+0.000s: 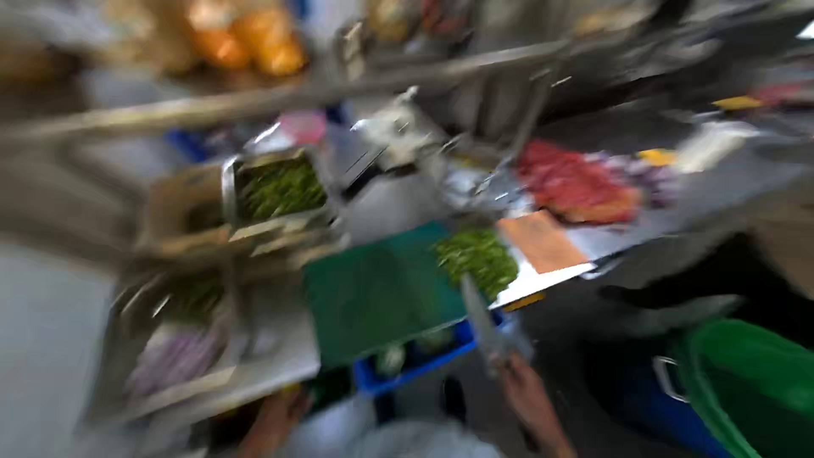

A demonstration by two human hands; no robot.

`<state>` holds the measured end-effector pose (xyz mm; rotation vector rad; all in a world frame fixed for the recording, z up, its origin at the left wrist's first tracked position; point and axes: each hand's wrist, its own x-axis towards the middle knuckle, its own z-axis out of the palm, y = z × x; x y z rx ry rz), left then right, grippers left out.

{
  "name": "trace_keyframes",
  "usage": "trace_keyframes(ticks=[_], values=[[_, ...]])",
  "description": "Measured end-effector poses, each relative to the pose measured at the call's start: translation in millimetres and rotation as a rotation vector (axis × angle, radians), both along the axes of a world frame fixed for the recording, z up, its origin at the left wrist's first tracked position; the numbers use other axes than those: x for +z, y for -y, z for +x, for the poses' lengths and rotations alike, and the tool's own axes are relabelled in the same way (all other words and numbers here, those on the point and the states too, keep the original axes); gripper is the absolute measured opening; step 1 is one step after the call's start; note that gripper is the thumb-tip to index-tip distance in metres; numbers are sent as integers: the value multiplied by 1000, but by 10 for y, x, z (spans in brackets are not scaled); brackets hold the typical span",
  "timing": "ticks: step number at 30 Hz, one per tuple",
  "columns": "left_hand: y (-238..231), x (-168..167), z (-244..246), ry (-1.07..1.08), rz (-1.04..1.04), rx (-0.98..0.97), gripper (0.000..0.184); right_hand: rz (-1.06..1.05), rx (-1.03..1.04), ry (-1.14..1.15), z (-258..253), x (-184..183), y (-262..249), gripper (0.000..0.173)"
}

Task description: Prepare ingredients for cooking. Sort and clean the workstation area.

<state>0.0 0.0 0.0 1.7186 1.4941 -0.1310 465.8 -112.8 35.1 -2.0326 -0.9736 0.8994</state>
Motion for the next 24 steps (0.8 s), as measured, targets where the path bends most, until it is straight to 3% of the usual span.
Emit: trace_keyframes(ticks=[3,7,10,12,15,18,24], values=[[59,104,-344,23,-36,88,41,-16,58,-46,-64,11,-120,42],[286,222,-542,80,157,193,30,-47,144,-76,-147,79,-205,44],[412,169,-589,17,219,219,29,-63,443,40,-245,150,-262,51],[473,136,-612,-19,242,241,29,-122,728,119,-392,226,-347,46],[528,110,-562,9,310,288,27,-288,1092,219,-806,153,-540,41],[542,111,-504,63,348,319,24,-464,1288,300,-1397,-100,-736,42],[672,63,-431,247,423,439,19,-544,1313,303,-2464,-528,-1087,40]])
